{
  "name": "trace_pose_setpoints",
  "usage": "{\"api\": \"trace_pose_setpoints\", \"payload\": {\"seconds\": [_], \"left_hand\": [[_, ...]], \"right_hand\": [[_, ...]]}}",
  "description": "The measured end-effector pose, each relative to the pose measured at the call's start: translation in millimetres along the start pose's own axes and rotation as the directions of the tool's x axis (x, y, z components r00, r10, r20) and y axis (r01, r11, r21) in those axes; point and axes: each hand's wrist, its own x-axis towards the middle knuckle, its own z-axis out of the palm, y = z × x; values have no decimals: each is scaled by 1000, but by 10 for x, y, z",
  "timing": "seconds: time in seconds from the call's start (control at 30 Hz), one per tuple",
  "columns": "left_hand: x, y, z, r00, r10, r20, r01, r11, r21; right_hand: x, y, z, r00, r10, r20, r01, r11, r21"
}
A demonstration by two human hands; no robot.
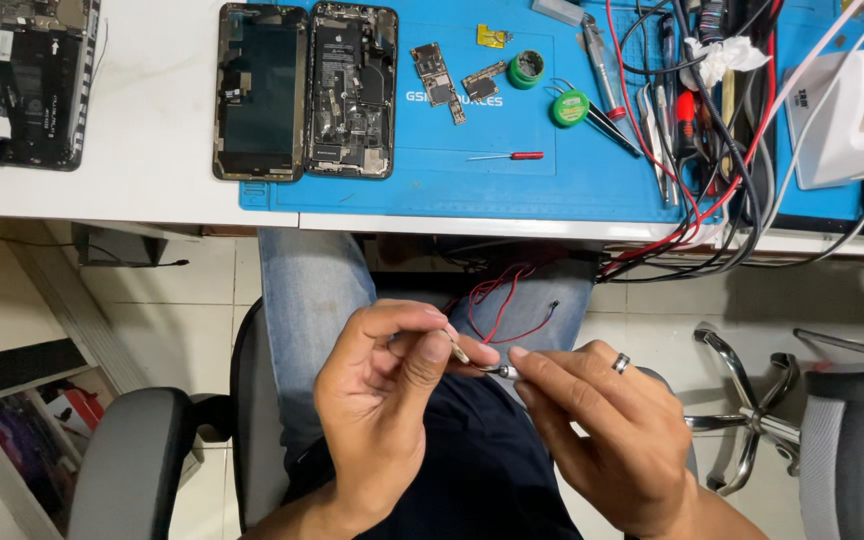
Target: The person is repairing a small electronic component, likely a charging port, by soldering wires to it. They use a soldering iron and a multimeter to test the connections. The workspace is cluttered with tools and disassembled phone parts.
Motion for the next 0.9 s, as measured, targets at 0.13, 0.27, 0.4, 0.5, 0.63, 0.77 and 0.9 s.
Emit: {"api": "trace_pose_setpoints", "payload": {"seconds": [0.13, 0.27, 0.4, 0.5, 0.63, 0.77, 0.9], "left_hand": [[-23, 4, 26, 1000, 17, -20, -17, 999, 27], [-31, 12, 34, 997, 74, -15, -72, 993, 94], [-31, 12, 35, 995, 101, -6, -100, 991, 93], [-36, 23, 27, 994, 105, 22, -106, 990, 89], [-49, 47, 22, 988, 135, 73, -144, 979, 141], [-60, 15, 4, 985, 142, 102, -156, 977, 143], [-68, 21, 2, 978, 157, 139, -179, 971, 160]], "right_hand": [[-21, 9, 10, 1000, -15, -1, 15, 999, -35], [-14, -2, 8, 1000, -23, -12, 23, 999, -41], [-3, 1, 16, 1000, -27, -9, 27, 999, -31], [-43, 32, 28, 1000, 8, -3, -8, 1000, -11], [-6, 41, 27, 1000, 23, -11, -23, 1000, 11], [9, 37, 47, 998, 55, -45, -52, 997, 50], [-90, 107, 59, 994, 80, -77, -73, 993, 95]]}}
